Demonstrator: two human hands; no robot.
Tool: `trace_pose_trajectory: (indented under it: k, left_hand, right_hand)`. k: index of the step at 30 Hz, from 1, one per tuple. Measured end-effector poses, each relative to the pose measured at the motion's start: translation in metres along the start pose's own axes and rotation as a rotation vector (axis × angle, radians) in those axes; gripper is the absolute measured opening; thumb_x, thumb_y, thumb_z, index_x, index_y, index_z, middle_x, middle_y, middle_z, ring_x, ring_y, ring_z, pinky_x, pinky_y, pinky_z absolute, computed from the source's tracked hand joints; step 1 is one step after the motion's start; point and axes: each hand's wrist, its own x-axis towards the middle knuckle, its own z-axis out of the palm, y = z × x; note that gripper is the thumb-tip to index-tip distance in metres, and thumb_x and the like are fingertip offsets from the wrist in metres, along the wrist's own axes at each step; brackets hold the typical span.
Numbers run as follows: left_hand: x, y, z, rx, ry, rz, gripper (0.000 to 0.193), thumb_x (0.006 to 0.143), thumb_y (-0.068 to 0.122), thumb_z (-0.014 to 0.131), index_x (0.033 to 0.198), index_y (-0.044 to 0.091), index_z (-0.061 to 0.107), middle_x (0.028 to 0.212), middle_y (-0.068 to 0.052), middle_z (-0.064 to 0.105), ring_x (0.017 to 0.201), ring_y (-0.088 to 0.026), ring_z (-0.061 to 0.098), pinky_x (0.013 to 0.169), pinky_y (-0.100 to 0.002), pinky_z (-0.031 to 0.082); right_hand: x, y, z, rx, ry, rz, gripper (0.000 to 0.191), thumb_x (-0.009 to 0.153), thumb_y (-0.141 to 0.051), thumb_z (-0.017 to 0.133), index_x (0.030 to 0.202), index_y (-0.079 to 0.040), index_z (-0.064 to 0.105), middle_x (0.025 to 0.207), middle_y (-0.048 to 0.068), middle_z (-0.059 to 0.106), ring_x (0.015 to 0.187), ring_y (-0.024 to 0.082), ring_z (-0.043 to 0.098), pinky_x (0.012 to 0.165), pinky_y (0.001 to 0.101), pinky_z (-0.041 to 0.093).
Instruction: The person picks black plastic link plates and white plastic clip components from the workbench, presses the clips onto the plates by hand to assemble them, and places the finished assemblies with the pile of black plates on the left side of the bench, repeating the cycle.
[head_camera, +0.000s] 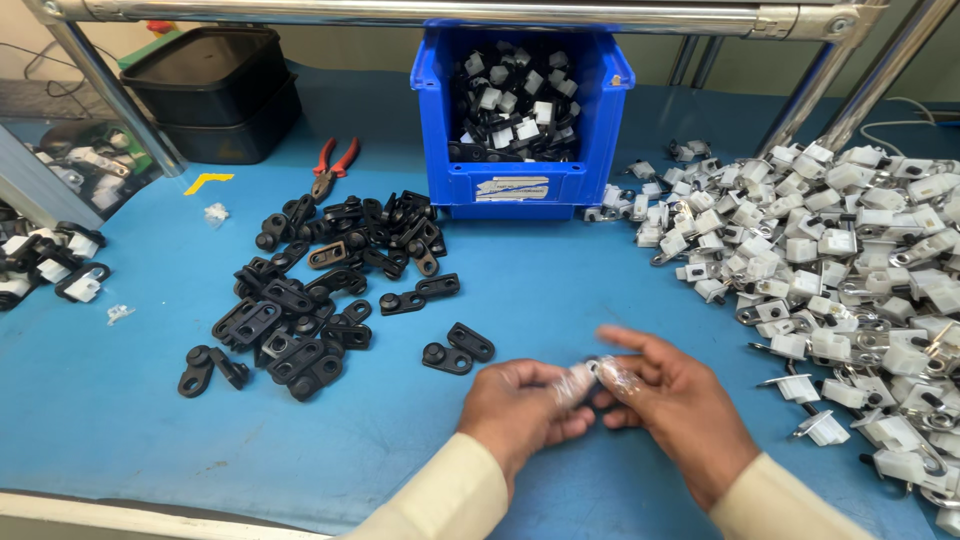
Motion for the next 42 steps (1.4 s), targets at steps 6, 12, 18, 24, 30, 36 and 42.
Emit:
trace_pose_trajectory:
  k: [6, 12, 18, 24, 30, 36, 42]
  left_hand:
    - [-0.023, 0.000, -0.010, 0.505, 0.055, 0.240, 0.032, 0.081, 0.012, 0.083, 0.108, 0.003, 0.068, 0.091, -0.010, 0.078, 0.074, -0.010, 0.075, 0.065, -0.026, 0.061]
    - [-0.037, 0.019, -0.028, 0.663, 0.171, 0.346, 0.024, 0.084, 0.006, 0.074, 0.107, 0.003, 0.073, 0.086, -0.012, 0.080, 0.066, -0.014, 0.075, 0.063, -0.028, 0.060]
    - [-0.034, 0.051, -0.066, 0.544, 0.562, 0.586, 0.036, 0.081, 0.010, 0.078, 0.115, 0.008, 0.067, 0.101, -0.006, 0.076, 0.077, -0.017, 0.075, 0.070, -0.033, 0.060]
    - [-0.036, 0.043, -0.081, 0.722, 0.551, 0.320, 0.028, 0.086, 0.012, 0.076, 0.113, 0.013, 0.071, 0.099, -0.008, 0.079, 0.084, -0.019, 0.076, 0.079, -0.035, 0.061]
    - [-0.035, 0.047, -0.071, 0.869, 0.546, 0.193, 0.042, 0.086, 0.023, 0.078, 0.125, 0.021, 0.064, 0.113, -0.003, 0.071, 0.096, -0.021, 0.071, 0.084, -0.039, 0.058]
    - [-0.020, 0.052, -0.067, 1.070, 0.495, 0.198, 0.030, 0.084, 0.021, 0.082, 0.111, 0.020, 0.070, 0.110, 0.000, 0.063, 0.100, -0.021, 0.065, 0.086, -0.040, 0.056]
    - [-0.003, 0.044, -0.076, 0.883, 0.497, 0.335, 0.037, 0.075, 0.006, 0.086, 0.108, 0.014, 0.072, 0.097, 0.001, 0.065, 0.080, -0.013, 0.066, 0.078, -0.028, 0.061]
  right_hand:
    - [0.011, -0.019, 0.014, -0.040, -0.055, 0.258, 0.024, 0.095, -0.016, 0.068, 0.110, 0.001, 0.077, 0.080, 0.010, 0.075, 0.065, 0.016, 0.066, 0.061, 0.0302, 0.054]
    - [0.041, -0.072, 0.041, -0.341, -0.300, 0.314, 0.027, 0.085, -0.009, 0.071, 0.110, 0.002, 0.074, 0.084, 0.016, 0.078, 0.066, 0.025, 0.069, 0.064, 0.0364, 0.059]
    - [0.076, -0.150, 0.055, 0.006, -0.058, -0.293, 0.051, 0.091, -0.011, 0.067, 0.138, -0.011, 0.046, 0.114, 0.008, 0.074, 0.104, 0.017, 0.073, 0.092, 0.0337, 0.062]
    - [0.041, -0.089, -0.001, -0.632, 0.210, -0.156, 0.034, 0.089, -0.026, 0.072, 0.118, -0.010, 0.078, 0.103, 0.010, 0.080, 0.097, 0.023, 0.074, 0.081, 0.0408, 0.059]
    - [0.006, -0.043, -0.107, -1.494, 0.510, 0.044, 0.040, 0.090, -0.041, 0.076, 0.123, -0.019, 0.079, 0.089, 0.011, 0.083, 0.084, 0.026, 0.080, 0.083, 0.0360, 0.060]
    - [-0.018, -0.018, -0.115, -1.148, 0.451, 0.022, 0.043, 0.094, -0.028, 0.074, 0.137, -0.025, 0.075, 0.100, 0.007, 0.078, 0.082, 0.021, 0.076, 0.078, 0.0340, 0.059]
    - [-0.021, -0.040, -0.091, -0.744, 0.452, -0.085, 0.037, 0.096, -0.027, 0.071, 0.129, -0.016, 0.080, 0.094, 0.007, 0.075, 0.078, 0.015, 0.071, 0.073, 0.0306, 0.059]
